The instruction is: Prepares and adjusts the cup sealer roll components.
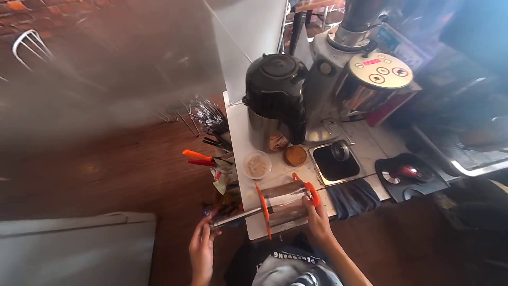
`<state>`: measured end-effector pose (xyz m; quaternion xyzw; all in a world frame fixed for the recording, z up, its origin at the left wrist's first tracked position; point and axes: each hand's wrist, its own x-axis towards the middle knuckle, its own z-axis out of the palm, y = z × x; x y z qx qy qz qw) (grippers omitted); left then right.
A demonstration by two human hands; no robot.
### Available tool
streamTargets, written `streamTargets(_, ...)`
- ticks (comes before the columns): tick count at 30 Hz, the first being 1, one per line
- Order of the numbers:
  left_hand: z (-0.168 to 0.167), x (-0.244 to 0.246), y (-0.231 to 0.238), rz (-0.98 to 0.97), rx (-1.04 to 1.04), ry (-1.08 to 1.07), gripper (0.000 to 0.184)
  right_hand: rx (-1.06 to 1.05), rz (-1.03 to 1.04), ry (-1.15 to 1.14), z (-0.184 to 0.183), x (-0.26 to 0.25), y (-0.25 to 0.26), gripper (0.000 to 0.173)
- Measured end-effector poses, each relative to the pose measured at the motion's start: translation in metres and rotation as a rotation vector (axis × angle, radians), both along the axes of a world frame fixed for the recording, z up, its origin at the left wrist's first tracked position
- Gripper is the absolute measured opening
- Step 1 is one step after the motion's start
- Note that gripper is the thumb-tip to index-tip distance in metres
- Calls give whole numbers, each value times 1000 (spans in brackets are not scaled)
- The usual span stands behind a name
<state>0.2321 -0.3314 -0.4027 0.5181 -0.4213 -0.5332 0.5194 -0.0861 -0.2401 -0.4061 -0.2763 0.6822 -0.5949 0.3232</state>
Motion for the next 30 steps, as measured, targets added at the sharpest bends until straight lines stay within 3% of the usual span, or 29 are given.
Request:
streamTargets(9,-2,28,0,29,-8,-52,28,-131,-99,4,7,-2,15,49)
streamTargets(16,-8,-30,6,-68,64,-86,33,-247,-315,-145,50,-7,66,38)
streamTargets(21,-17,-71,6,-129,91,-126,34,-244,-418,-184,70,-10,109,44)
streamTargets(26,-26,-87,0,-181,23,-330,38,-184,-488,-153,60,-11,147,38)
streamTargets(30,-23,-91,-4,-182,-266,-767,38,-182,-551,-201,55,-7,160,36)
